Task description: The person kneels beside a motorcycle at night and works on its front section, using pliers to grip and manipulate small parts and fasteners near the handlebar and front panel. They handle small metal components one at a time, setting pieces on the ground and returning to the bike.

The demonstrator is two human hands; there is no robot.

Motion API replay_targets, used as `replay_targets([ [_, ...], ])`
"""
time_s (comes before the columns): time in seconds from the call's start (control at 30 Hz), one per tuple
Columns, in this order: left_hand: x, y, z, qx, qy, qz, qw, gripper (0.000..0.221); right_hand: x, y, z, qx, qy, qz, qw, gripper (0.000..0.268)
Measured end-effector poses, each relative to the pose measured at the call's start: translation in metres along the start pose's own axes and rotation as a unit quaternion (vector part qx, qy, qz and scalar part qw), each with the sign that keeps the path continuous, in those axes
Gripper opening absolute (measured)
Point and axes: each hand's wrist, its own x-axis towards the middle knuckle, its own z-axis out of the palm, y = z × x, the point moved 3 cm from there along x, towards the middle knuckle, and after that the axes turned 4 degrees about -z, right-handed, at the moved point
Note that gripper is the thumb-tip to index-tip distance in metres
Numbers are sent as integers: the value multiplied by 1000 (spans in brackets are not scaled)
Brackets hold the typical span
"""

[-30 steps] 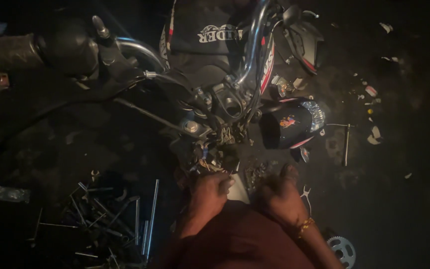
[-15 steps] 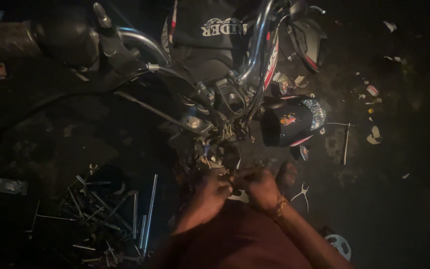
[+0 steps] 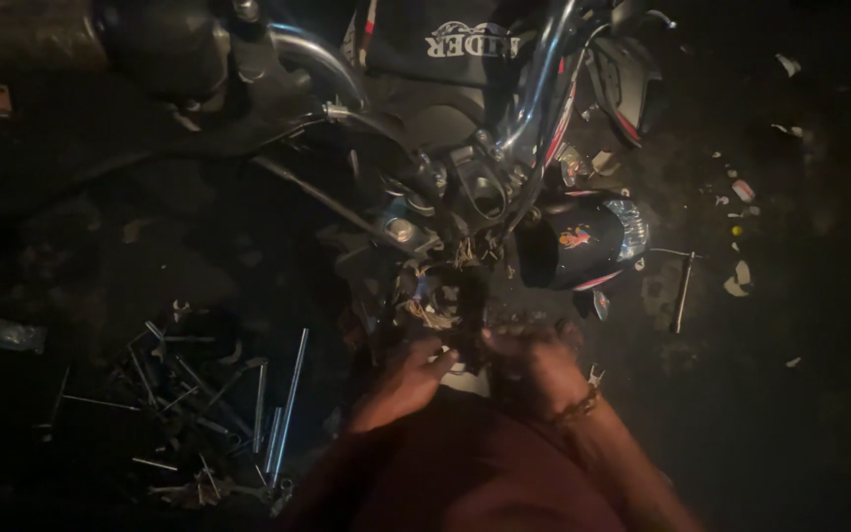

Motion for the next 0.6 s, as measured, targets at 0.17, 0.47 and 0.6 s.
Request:
replay_targets([
  [0.17, 26, 80, -20, -39, -97, -294, 950, 20, -5, -7, 2, 189, -4, 33, 981, 20],
  [0.47, 27, 67, -16, -166, -83, -200, 962, 21, -18, -29, 20, 276, -62, 28, 959, 12],
  [0.6, 15, 40, -10, -353, -35, -164, 921, 22, -16, -34, 19, 212, 29, 9, 977, 7],
])
